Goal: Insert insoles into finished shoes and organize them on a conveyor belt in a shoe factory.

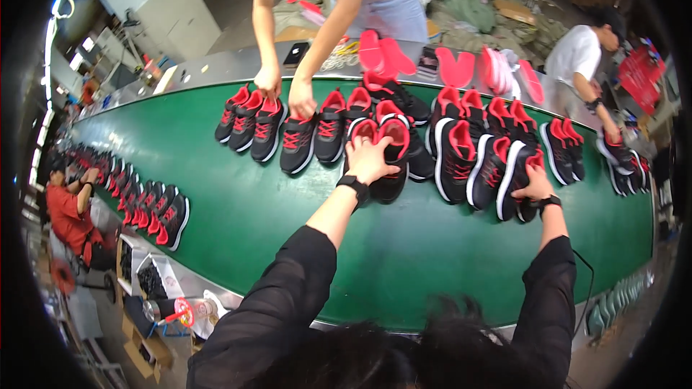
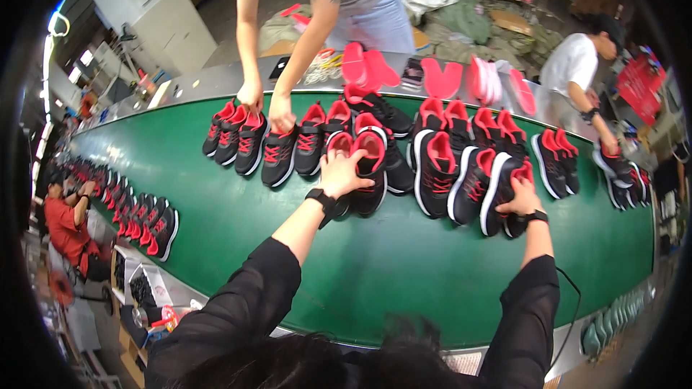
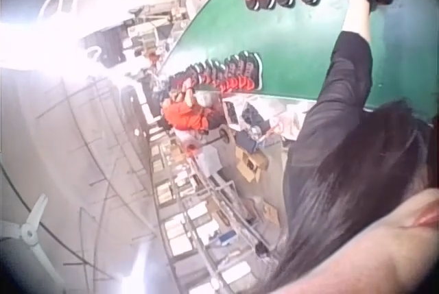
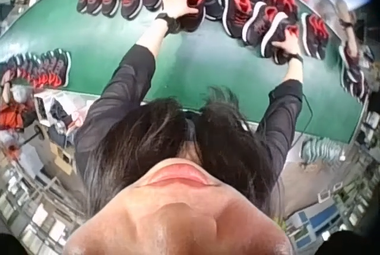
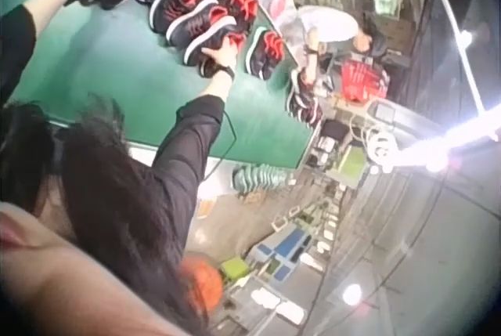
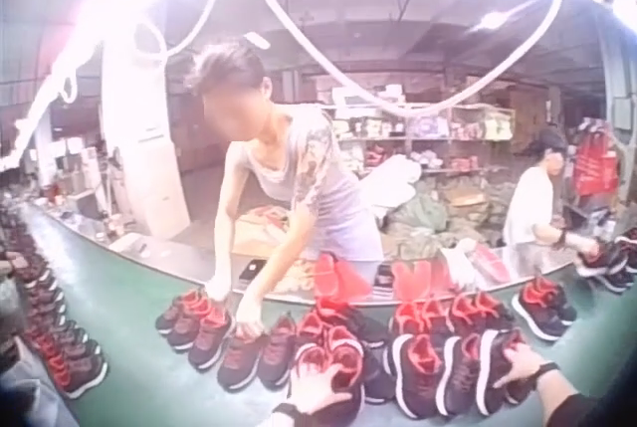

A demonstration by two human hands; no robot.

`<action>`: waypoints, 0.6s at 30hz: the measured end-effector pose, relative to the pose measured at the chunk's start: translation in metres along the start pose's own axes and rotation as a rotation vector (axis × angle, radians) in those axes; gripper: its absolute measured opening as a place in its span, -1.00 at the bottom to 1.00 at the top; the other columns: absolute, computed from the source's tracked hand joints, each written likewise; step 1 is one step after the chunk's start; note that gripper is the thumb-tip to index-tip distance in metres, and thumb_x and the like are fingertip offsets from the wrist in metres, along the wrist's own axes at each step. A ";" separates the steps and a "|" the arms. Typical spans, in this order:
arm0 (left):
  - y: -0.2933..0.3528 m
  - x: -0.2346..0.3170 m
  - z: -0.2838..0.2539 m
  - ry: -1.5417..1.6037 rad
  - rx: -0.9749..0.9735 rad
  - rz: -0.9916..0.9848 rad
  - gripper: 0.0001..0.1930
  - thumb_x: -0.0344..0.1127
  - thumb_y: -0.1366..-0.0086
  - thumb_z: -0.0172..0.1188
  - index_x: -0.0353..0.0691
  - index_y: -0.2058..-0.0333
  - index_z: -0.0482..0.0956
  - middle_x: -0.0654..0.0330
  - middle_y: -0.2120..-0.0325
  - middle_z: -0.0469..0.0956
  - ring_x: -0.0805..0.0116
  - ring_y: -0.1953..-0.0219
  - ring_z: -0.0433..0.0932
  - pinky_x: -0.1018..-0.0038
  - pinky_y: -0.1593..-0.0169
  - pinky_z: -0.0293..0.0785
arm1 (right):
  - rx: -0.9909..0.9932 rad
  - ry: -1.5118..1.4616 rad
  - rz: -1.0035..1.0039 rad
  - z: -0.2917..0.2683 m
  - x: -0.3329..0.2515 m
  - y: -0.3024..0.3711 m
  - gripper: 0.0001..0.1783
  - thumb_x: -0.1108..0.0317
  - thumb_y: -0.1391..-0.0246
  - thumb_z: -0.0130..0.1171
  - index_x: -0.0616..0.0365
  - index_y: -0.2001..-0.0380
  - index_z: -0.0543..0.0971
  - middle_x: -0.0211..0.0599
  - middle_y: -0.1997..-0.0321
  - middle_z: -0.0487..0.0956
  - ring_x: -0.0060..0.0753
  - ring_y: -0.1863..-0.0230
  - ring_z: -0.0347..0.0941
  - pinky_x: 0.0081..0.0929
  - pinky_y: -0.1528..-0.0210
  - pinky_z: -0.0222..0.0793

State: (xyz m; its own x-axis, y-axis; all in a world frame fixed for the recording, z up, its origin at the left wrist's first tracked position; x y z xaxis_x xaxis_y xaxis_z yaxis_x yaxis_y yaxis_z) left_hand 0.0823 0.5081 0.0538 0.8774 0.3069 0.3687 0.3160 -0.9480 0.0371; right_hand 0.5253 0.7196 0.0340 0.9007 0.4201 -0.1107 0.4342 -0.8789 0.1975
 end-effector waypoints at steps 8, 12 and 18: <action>0.019 0.007 -0.018 -0.204 0.101 0.059 -0.39 0.19 0.11 0.40 0.08 0.10 0.50 -0.05 0.21 0.53 0.00 0.04 0.46 0.08 0.02 0.30 | 0.203 0.121 0.009 -0.023 -0.030 0.021 -0.22 -0.15 0.24 0.39 0.05 -0.01 0.45 0.01 0.02 0.41 0.15 -0.15 0.26 -0.05 -0.08 0.35; 0.076 0.033 -0.039 0.234 0.026 -0.229 -0.41 0.18 0.00 0.37 -0.02 0.08 0.48 -0.05 0.15 0.55 -0.04 0.05 0.54 -0.03 -0.01 0.40 | 0.290 -0.052 0.226 -0.050 -0.041 0.079 -0.23 -0.17 0.23 0.37 0.03 -0.01 0.45 0.06 0.09 0.46 0.17 -0.03 0.39 -0.02 0.01 0.40; 0.165 0.127 0.047 1.892 -0.539 -0.855 -0.55 0.03 -0.27 0.21 -0.11 -0.01 0.46 0.08 -0.04 0.50 0.10 -0.03 0.53 0.04 -0.19 0.40 | 0.439 -1.682 0.424 0.000 0.084 0.178 -0.26 -0.11 0.15 0.43 0.18 0.01 0.50 -0.21 0.01 0.58 -0.24 0.01 0.54 -0.17 0.11 0.51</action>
State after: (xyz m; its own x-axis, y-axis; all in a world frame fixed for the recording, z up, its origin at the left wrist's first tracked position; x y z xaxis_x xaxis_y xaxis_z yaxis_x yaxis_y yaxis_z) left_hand 0.2626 0.3940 0.0627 -0.8166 0.4557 0.3543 -0.0712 -0.6887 0.7215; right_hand 0.6779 0.5983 0.0596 -0.1651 -0.2405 -0.9565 -0.0875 -0.9624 0.2571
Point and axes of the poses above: each hand's wrist, its own y-axis away from the middle knuckle, its own z-axis out of the palm, x = y × z, the point moved 4 cm from there along -y, towards the middle knuckle
